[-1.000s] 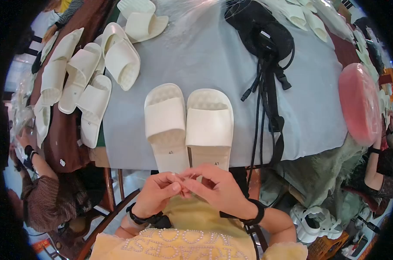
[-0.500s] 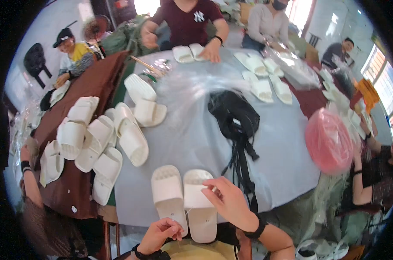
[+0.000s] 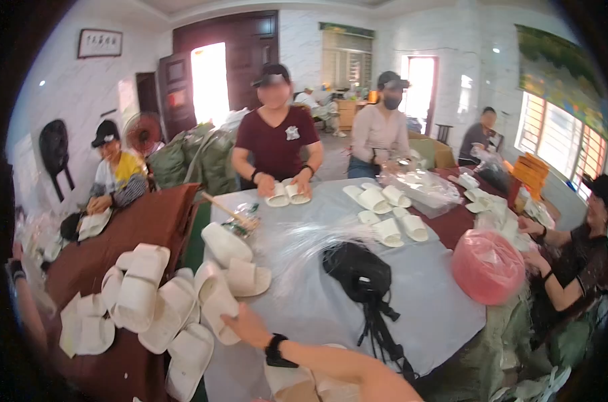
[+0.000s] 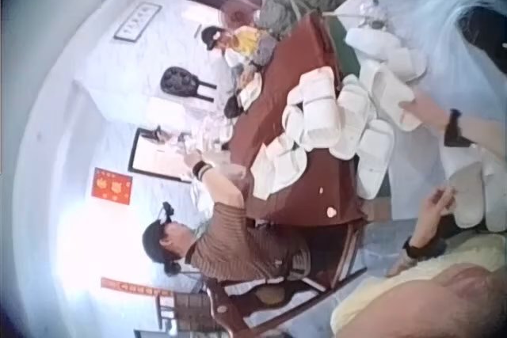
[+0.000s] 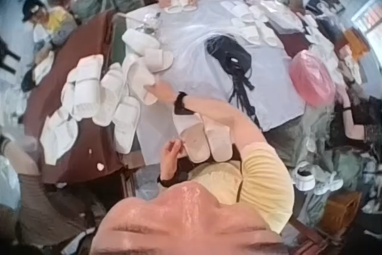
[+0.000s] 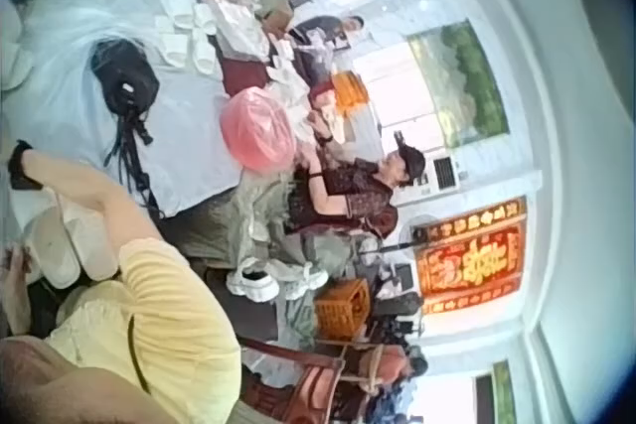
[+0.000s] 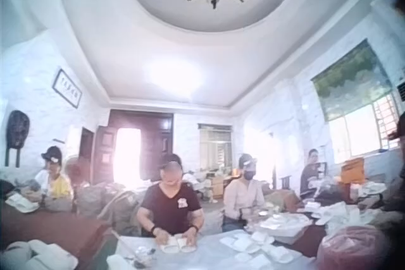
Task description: The recorder and several other people are sitting at a table in an industrial workshop environment, manually assembling white plastic or foam slippers by attaching the upper straps to the soles using thin plastic fasteners or threads.
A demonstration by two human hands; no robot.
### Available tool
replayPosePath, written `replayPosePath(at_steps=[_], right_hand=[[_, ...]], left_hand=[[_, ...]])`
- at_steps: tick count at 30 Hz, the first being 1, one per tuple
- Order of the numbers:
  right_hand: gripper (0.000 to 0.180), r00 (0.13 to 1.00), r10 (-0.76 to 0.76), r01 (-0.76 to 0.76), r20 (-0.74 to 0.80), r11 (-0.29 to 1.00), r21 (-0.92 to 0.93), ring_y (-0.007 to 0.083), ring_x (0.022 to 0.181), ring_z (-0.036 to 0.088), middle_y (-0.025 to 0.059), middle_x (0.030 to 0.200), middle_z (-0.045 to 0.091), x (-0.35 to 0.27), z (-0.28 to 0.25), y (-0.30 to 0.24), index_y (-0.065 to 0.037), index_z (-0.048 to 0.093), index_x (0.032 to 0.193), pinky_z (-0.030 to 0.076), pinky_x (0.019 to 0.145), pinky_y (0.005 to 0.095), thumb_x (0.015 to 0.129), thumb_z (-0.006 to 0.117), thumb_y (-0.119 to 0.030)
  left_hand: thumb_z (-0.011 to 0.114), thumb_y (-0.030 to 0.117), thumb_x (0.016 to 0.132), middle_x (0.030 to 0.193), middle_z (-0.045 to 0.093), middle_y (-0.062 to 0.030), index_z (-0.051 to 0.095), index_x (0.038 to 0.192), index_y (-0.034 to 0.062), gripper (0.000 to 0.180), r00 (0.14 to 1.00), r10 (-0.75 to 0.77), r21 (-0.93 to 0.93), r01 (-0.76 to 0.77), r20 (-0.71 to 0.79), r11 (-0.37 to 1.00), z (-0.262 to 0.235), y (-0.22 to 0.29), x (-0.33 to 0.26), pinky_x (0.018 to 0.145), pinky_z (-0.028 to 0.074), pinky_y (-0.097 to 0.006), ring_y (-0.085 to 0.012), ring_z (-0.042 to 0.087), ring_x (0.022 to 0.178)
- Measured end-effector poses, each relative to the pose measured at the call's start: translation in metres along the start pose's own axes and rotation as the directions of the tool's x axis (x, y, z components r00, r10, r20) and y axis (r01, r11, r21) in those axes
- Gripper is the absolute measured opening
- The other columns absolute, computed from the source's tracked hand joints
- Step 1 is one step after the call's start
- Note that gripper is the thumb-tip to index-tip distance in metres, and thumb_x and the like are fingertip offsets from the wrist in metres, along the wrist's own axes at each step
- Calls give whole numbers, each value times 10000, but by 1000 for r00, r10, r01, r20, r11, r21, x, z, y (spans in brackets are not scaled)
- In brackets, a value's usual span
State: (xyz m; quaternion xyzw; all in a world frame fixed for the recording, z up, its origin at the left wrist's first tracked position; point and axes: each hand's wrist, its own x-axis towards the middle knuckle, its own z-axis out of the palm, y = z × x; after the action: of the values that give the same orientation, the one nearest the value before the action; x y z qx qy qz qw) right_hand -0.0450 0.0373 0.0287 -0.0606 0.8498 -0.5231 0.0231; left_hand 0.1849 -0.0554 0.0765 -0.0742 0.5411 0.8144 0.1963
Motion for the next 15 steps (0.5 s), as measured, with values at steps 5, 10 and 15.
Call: replayPosePath(at_steps=[5,10,15], right_hand=[[470,676,-533,458,-510,845,-277,318,939,549,163,1022,561,-71,-80,-46,-34,465,1170,438,802,409,795,602,-282],[431,-379,-899,-805,-220,437,-401,450,934,485,233,1114,454,-122,-199,-98,31,377,1172,377,822,530,863,479,-251],[487,-97,-894,-992,-438,122,-29,299,844,595,180,1032,563,-52,-274,-60,64,422,1178,472,764,370,853,514,-287]], left_hand=[[549,193,882,715,535,21,583,849,35,165,995,22,-9,-23,-95,1000,-23,3,16,606,367,-221,-70,465,648],[558,136,874,720,536,32,569,850,48,92,990,98,-231,-119,-103,966,-33,5,19,616,377,-197,-52,468,659],[562,158,875,714,552,24,569,864,56,103,999,19,-189,-25,-35,982,-32,8,14,598,392,-184,-47,490,656]])
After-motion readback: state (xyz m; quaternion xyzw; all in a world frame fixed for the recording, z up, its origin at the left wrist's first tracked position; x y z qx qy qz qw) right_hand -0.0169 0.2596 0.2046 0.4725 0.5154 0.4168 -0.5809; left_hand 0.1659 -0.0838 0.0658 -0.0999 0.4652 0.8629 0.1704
